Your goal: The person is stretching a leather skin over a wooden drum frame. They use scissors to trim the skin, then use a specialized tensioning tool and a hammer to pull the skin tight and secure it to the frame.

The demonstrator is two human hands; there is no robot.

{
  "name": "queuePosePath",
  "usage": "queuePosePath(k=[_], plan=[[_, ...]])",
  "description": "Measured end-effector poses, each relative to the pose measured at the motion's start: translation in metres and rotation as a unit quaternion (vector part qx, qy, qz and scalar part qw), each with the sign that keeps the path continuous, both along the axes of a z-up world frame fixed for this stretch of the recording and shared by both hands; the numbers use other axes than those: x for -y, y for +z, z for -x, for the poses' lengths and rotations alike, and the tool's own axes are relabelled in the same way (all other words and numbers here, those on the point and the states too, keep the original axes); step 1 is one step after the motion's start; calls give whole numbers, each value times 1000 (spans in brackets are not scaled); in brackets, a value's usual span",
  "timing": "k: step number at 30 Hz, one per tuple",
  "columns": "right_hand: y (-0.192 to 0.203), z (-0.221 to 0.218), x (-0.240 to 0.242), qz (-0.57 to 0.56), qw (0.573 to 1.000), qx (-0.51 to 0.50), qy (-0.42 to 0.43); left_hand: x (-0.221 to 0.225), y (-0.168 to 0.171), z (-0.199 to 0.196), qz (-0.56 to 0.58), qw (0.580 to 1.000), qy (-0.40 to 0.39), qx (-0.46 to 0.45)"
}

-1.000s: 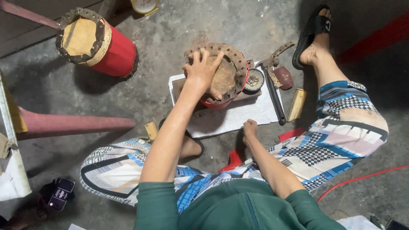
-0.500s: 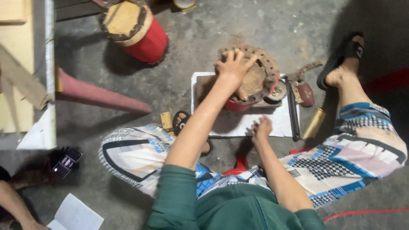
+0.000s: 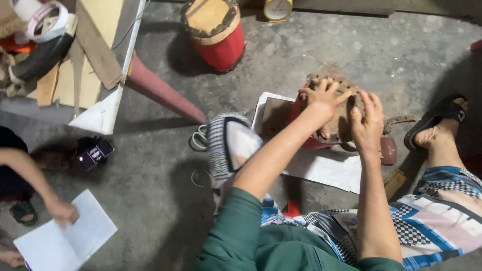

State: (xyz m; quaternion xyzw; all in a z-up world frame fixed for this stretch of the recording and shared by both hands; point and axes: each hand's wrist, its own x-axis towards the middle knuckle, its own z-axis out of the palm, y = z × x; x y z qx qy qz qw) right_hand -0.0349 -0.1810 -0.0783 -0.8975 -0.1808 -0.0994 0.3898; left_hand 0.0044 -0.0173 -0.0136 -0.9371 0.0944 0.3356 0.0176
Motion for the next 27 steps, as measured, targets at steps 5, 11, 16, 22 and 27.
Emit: queuePosePath(k=[5,11,16,22,27], plan=[[1,6,-10,101,994,22,-26,3,13,5,2,1000,18,20],[21,17,-23,184,982,-1,-27,15,-11,-9,-27,999,32,17],[21,28,-28,166,986,-4,-36,18,-17,-11,-17,999,34,17],[-22,120,-44,-35,970,233,-60,19,-8,-7,-50,999,9,19],[-55,144,-93,8,978,207,-3,16,17,6,-63,998,4,22]])
